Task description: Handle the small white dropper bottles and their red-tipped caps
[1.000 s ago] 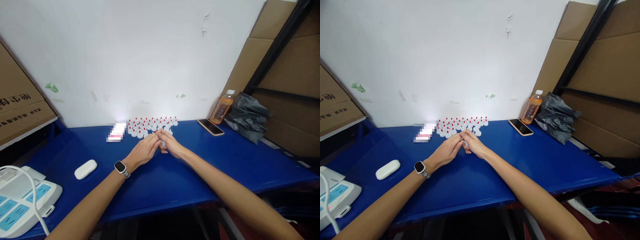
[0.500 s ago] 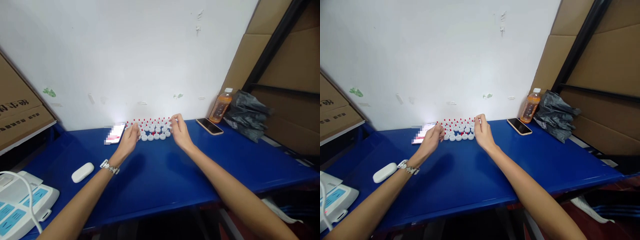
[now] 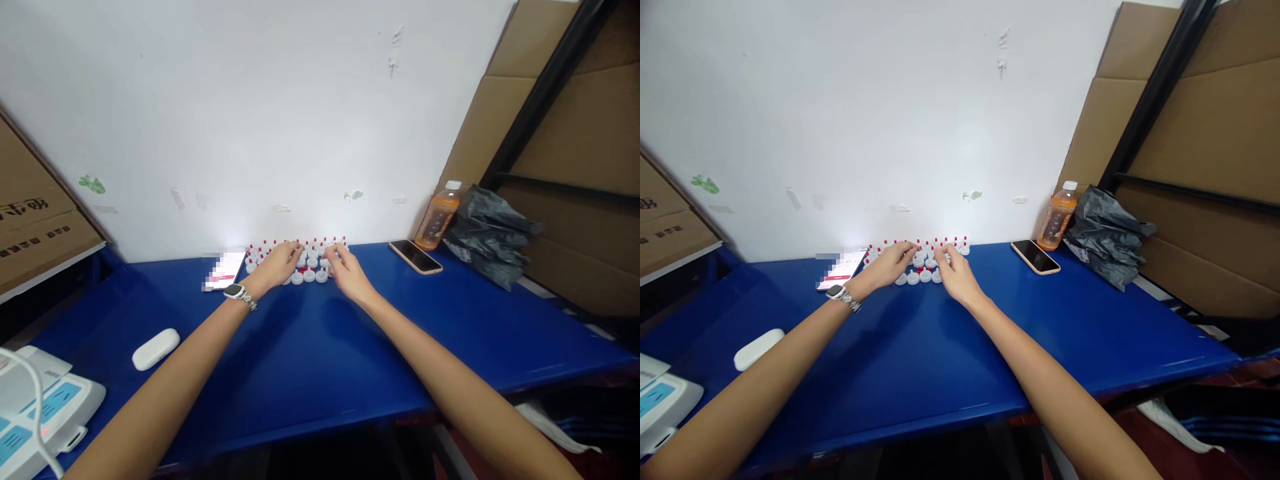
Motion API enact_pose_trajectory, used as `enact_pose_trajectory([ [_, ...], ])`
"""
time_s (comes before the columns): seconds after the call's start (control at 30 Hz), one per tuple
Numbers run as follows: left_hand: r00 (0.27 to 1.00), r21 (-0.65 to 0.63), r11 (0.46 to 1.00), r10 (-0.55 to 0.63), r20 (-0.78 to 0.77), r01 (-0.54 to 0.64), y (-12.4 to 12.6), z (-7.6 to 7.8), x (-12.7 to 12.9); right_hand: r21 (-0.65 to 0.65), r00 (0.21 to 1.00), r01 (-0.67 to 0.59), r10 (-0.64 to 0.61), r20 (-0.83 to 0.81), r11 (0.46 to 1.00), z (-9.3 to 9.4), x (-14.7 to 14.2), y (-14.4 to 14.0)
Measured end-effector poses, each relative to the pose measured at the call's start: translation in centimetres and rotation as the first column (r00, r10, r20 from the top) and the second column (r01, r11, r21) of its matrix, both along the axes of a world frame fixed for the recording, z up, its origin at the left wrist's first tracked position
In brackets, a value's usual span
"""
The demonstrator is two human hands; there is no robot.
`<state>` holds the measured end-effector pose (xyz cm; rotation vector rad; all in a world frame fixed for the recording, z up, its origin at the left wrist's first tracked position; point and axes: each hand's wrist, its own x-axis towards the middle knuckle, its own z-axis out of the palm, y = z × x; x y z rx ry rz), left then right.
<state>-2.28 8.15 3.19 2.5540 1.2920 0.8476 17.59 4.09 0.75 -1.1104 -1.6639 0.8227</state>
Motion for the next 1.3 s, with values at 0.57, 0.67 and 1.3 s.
enact_pose_trajectory([
  [0.57,0.981,0.009,0.995,0.093,0.171,-0.096,-4.5,-1.1,-6.3,0.090,0.858,-0.156,0.090,0.506,0.984,2.7,-5.1,5.8],
  [0.67,0.979,0.011,0.991,0.128,0.157,-0.131,-4.4,-1.2,-6.9,-0.027,0.829,-0.207,0.190,0.526,0.978,2.7,-5.9,7.1],
  [1.3,0.962,0.030,0.967,0.247,0.118,-0.252,-3.7,-0.9,-9.1,-0.108,0.676,-0.225,0.235,0.698,0.968,2.4,-7.0,7.7],
])
